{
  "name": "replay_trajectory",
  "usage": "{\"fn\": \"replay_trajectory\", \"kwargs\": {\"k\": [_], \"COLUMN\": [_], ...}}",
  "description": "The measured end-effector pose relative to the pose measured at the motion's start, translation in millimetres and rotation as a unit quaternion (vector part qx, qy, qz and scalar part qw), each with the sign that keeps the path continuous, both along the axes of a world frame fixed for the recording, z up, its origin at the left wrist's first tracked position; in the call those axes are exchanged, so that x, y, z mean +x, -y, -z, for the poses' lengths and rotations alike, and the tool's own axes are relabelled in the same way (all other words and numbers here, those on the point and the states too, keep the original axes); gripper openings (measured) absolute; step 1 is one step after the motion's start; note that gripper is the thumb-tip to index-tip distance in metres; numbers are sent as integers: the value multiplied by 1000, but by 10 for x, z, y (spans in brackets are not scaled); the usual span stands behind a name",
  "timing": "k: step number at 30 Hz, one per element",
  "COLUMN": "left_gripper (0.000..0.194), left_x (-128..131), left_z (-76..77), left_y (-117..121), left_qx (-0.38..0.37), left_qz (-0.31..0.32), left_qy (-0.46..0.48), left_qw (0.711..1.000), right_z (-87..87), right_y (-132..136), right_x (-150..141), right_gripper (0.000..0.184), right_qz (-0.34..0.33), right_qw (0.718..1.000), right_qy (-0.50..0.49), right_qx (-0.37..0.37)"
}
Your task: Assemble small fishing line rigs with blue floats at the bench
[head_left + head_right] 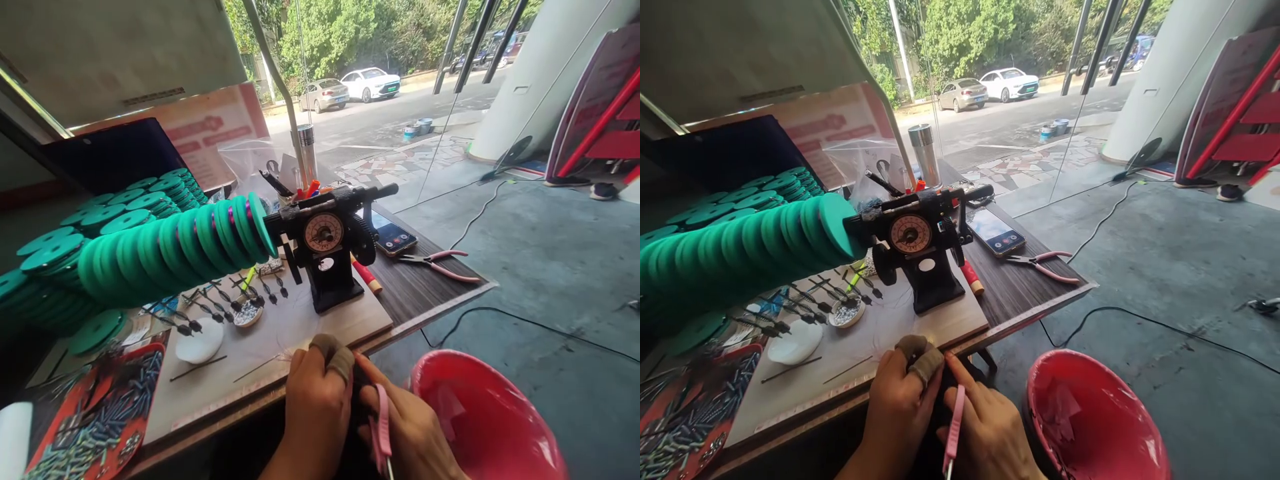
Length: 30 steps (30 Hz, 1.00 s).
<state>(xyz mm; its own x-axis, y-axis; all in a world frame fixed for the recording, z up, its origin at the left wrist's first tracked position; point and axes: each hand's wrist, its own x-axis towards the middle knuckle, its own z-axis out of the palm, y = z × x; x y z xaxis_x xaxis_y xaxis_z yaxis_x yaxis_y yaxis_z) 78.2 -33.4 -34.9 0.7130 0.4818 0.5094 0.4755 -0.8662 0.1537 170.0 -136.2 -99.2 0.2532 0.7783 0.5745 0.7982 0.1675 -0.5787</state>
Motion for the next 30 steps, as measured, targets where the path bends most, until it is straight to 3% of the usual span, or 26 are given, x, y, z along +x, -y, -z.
{"fn": "replay_trajectory", "kwargs": {"k": [7, 19, 30], "left_gripper": [18, 20, 19], "left_x": [32, 40, -33], "left_z": [-18, -33, -10], "left_y": [0, -6, -30], "left_qx": [9, 9, -26], "left_qz": [4, -1, 15], "left_qy": [-7, -3, 26], "left_qw": [1000, 1000, 999], "right_z": [-180, -111, -192], "right_y": [-48, -19, -10], "right_x": [99, 183, 180], "right_gripper": [18, 22, 19], "right_qz": [6, -39, -33], "right_qw": [993, 993, 989], "right_qy": [118, 110, 134], "right_qx": [4, -36, -45]}}
